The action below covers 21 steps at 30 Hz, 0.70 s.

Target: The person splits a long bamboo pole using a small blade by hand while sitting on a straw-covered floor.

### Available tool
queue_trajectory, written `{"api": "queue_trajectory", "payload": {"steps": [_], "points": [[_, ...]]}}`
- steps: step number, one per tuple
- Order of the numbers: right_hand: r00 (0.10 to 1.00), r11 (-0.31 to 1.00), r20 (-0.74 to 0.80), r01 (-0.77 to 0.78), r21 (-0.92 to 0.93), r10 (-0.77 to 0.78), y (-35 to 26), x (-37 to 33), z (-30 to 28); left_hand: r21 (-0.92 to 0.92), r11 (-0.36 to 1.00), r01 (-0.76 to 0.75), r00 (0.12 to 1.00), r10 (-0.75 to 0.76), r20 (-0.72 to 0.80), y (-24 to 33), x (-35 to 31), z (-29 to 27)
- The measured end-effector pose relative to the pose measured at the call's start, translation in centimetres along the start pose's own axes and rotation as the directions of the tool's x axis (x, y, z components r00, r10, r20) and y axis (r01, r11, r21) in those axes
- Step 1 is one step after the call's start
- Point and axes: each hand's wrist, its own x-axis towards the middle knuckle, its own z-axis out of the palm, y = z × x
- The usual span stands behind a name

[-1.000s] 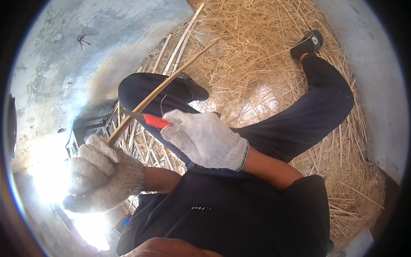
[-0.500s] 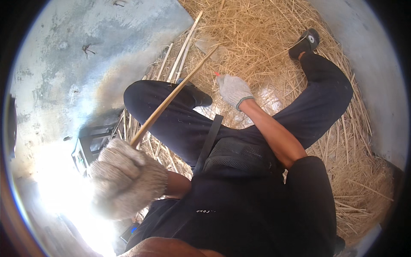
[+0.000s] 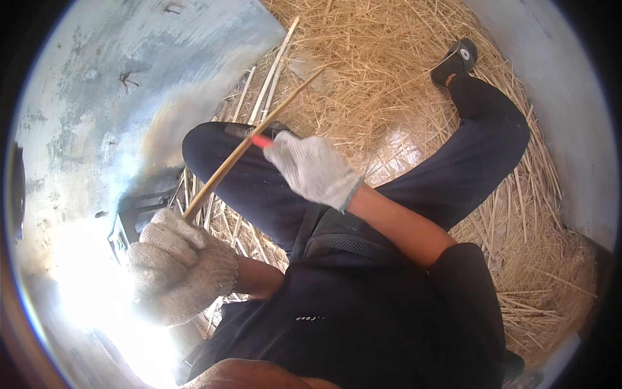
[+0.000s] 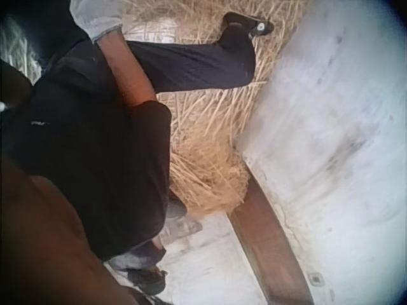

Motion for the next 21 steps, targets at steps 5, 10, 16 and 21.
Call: {"api": "queue_trajectory", "payload": {"steps": [5, 10, 16, 21], "points": [[0.988, 0.835, -0.062, -0.154, -0.529, 0.143, 8.0, 4.6, 0.2, -0.017, 0.997, 0.072, 0.996, -0.071, 0.058, 1.0, -0.7, -0.4], [0.893, 0.667, -0.039, -0.363, -0.651, 0.448, 17.8, 6.1, -2.6, -0.020, 0.979, 0.201, 0.933, -0.185, 0.308, 2.2, -0.2, 1.3], [0.900, 0.843, -0.138, -0.435, -0.317, 0.413, 11.3, 5.8, -3.8, 0.030, 0.990, 0.137, 0.921, -0.139, 0.365, 2.1, 0.0, 0.5], [0.994, 0.994, 0.027, -0.102, 0.036, 0.101, 5.5, 0.1, -3.1, -0.059, 0.989, 0.138, 0.977, -0.127, 0.169, 0.6, -0.7, -0.1]]}}
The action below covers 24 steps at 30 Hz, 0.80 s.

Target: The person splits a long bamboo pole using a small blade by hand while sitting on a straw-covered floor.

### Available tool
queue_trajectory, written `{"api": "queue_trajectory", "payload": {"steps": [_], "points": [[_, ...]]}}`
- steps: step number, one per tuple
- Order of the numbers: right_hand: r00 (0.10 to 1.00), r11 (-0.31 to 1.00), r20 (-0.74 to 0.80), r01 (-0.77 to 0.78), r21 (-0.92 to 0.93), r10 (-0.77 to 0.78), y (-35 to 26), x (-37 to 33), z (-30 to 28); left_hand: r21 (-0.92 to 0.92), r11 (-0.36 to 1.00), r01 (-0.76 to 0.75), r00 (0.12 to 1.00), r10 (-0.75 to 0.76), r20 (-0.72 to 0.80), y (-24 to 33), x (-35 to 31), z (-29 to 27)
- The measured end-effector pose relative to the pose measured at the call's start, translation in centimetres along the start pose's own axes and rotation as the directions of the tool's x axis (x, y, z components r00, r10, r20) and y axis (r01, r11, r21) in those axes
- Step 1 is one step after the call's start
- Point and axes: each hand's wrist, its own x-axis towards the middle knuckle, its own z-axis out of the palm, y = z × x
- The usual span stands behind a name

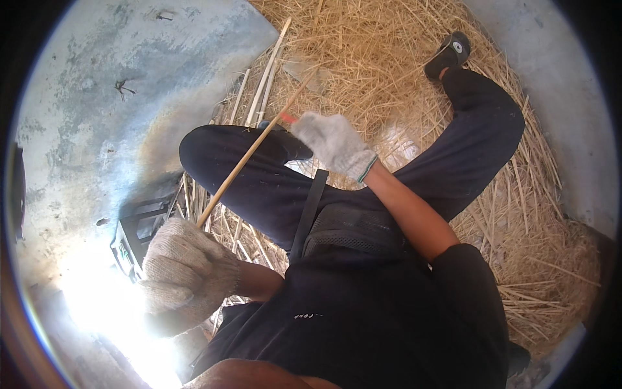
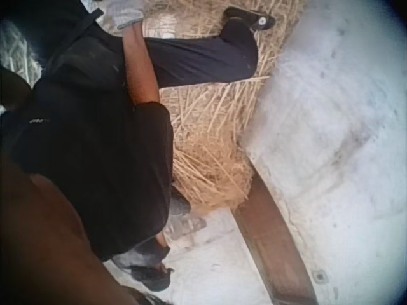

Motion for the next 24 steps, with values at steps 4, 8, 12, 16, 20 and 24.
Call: {"api": "queue_trajectory", "payload": {"steps": [4, 8, 12, 16, 20, 24], "points": [[0.984, 0.934, -0.052, -0.176, -0.309, 0.169, 2.9, 1.3, 1.6, -0.016, 1.000, 0.001, 1.000, -0.001, -0.008, 0.2, -0.3, 0.1], [0.969, 0.819, -0.130, -0.246, -0.518, 0.210, 12.6, 4.5, 2.4, -0.052, 0.998, 0.048, 0.997, -0.045, 0.061, 0.5, -0.2, 0.7], [0.793, 0.615, -0.230, -0.590, -0.524, 0.565, 18.8, 5.7, -0.5, -0.108, 0.993, 0.048, 0.999, -0.045, 0.030, 0.2, -0.7, 0.4], [0.902, 0.841, -0.174, -0.432, -0.326, 0.395, 10.5, 7.3, -0.3, -0.099, 0.994, -0.051, 0.997, 0.044, -0.071, 0.5, -0.8, -1.9], [0.978, 0.995, -0.192, -0.097, -0.037, 0.088, 6.6, 4.1, 1.4, -0.029, 0.998, -0.057, 0.987, 0.052, -0.154, 0.5, -0.3, -4.3], [0.996, 0.990, -0.001, -0.090, -0.107, 0.091, 3.7, 2.4, 2.5, 0.028, 0.998, -0.055, 0.985, 0.059, -0.161, 0.4, 0.3, -4.5]]}}
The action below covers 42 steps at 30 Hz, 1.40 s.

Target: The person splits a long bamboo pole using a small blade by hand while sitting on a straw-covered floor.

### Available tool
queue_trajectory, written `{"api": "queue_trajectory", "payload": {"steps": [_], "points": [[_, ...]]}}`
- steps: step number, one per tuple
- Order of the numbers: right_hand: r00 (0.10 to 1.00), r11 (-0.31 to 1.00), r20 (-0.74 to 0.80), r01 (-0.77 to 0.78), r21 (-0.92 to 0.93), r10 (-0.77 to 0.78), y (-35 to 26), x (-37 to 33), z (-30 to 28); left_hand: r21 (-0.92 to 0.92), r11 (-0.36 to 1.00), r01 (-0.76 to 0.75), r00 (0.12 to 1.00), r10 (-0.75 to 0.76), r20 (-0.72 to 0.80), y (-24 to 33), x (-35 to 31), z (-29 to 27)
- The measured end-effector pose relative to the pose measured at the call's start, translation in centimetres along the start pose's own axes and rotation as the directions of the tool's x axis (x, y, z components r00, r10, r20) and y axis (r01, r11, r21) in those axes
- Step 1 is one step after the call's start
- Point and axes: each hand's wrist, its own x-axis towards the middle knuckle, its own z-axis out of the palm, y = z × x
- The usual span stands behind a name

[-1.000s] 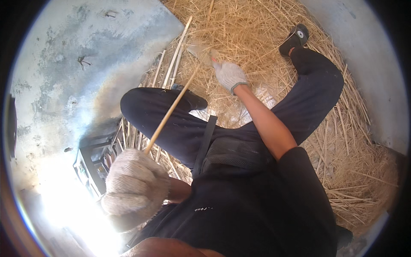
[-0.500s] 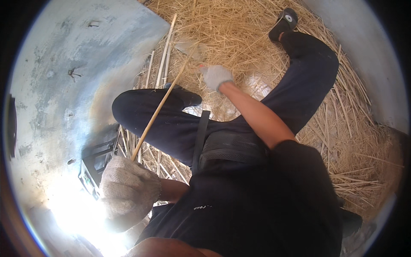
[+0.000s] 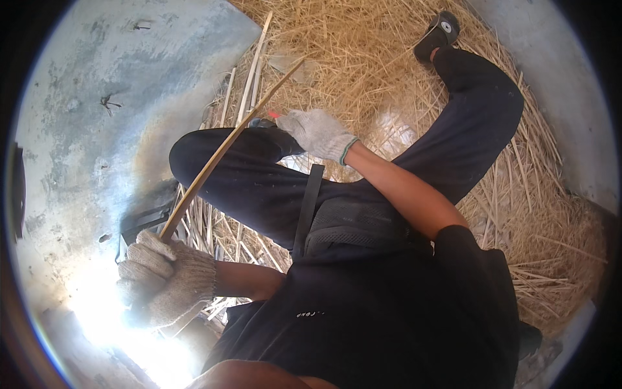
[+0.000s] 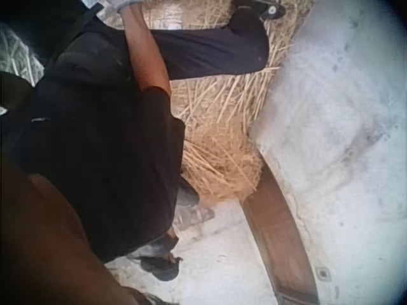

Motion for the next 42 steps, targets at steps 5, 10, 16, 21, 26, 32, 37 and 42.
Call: {"api": "queue_trajectory", "payload": {"steps": [5, 10, 16, 21, 26, 32, 37, 42], "points": [[0.987, 0.871, -0.014, -0.148, -0.469, 0.160, 1.3, 2.5, 1.0, 0.002, 1.000, 0.023, 0.999, -0.023, 0.022, 0.2, -0.6, -0.2], [0.872, 0.752, -0.210, -0.488, -0.444, 0.442, 12.3, 4.3, -1.4, -0.039, 0.999, 0.023, 0.996, -0.020, 0.089, -0.7, -1.3, 2.2], [0.937, 0.912, -0.071, -0.349, -0.213, 0.342, 3.5, 3.6, -1.7, 0.109, 0.993, -0.050, 0.996, 0.057, -0.062, -0.8, 0.4, 0.1], [0.985, 0.987, -0.055, -0.162, -0.006, 0.162, 0.2, 1.0, -1.3, -0.058, 0.997, 0.042, 0.997, -0.045, -0.056, 1.2, 3.8, -4.2], [0.934, 0.938, -0.090, -0.347, 0.001, 0.346, 1.5, -1.5, -4.0, 0.843, 0.537, -0.018, 0.835, 0.472, -0.283, 3.7, 7.8, -19.5], [0.956, 0.970, -0.160, -0.240, 0.051, 0.245, 3.2, -2.1, -4.5, 0.531, 0.824, 0.198, 0.381, 0.435, -0.816, -0.7, 6.3, -45.0], [0.899, 0.909, -0.146, -0.398, 0.123, 0.413, 6.5, -2.1, -3.5, 0.217, 0.960, 0.179, -0.023, 0.224, -0.974, -0.1, 2.1, -54.0], [0.905, 0.904, -0.126, -0.419, -0.083, 0.407, 9.0, -2.9, -2.4, 0.016, -0.610, -0.792, -0.146, 0.164, -0.975, -2.4, -6.9, -58.4]]}}
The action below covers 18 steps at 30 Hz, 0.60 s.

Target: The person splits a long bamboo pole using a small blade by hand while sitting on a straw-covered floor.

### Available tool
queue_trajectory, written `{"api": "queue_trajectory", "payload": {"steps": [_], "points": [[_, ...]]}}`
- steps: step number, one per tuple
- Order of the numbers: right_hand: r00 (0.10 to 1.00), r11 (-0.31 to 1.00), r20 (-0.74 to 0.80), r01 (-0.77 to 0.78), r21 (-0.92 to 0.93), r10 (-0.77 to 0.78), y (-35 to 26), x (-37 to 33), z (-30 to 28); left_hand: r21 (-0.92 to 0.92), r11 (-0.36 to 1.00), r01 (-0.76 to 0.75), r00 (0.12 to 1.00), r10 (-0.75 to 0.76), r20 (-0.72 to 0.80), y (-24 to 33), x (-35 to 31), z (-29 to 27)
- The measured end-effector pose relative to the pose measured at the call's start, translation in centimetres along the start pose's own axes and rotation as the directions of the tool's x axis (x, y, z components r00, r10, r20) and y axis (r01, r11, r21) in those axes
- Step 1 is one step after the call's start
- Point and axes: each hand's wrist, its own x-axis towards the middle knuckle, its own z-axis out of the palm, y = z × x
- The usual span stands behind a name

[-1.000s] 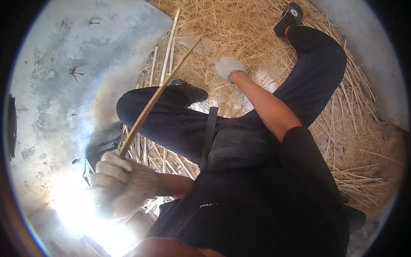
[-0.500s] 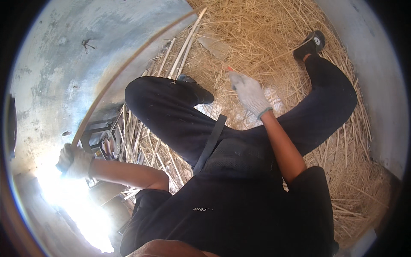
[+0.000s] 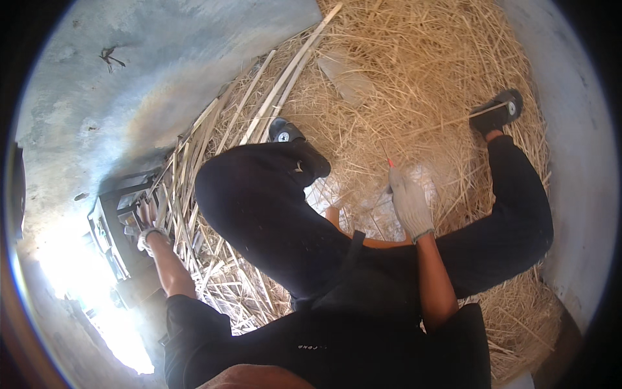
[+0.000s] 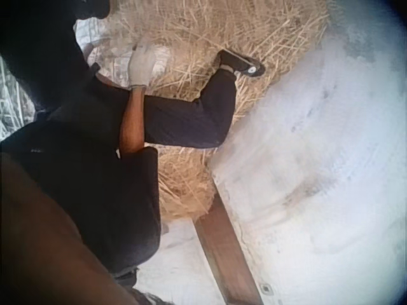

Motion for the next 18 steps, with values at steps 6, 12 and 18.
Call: {"api": "queue_trajectory", "payload": {"steps": [6, 12, 18], "points": [[0.923, 0.930, 0.120, -0.358, -0.086, 0.367, -0.4, 1.3, 0.9, -0.861, -0.139, -0.489, 0.593, -0.777, -0.211, 21.3, -9.2, -1.2], [0.914, 0.918, 0.081, -0.394, -0.052, 0.397, -0.6, 1.6, 0.9, 0.026, 0.142, -0.990, -0.029, -0.020, -0.999, 31.5, -23.2, -12.9], [0.920, 0.922, 0.083, -0.376, -0.087, 0.383, -0.6, 2.2, 1.0, -0.239, 0.275, -0.931, 0.250, 0.006, -0.968, 33.6, -24.2, -17.2]]}}
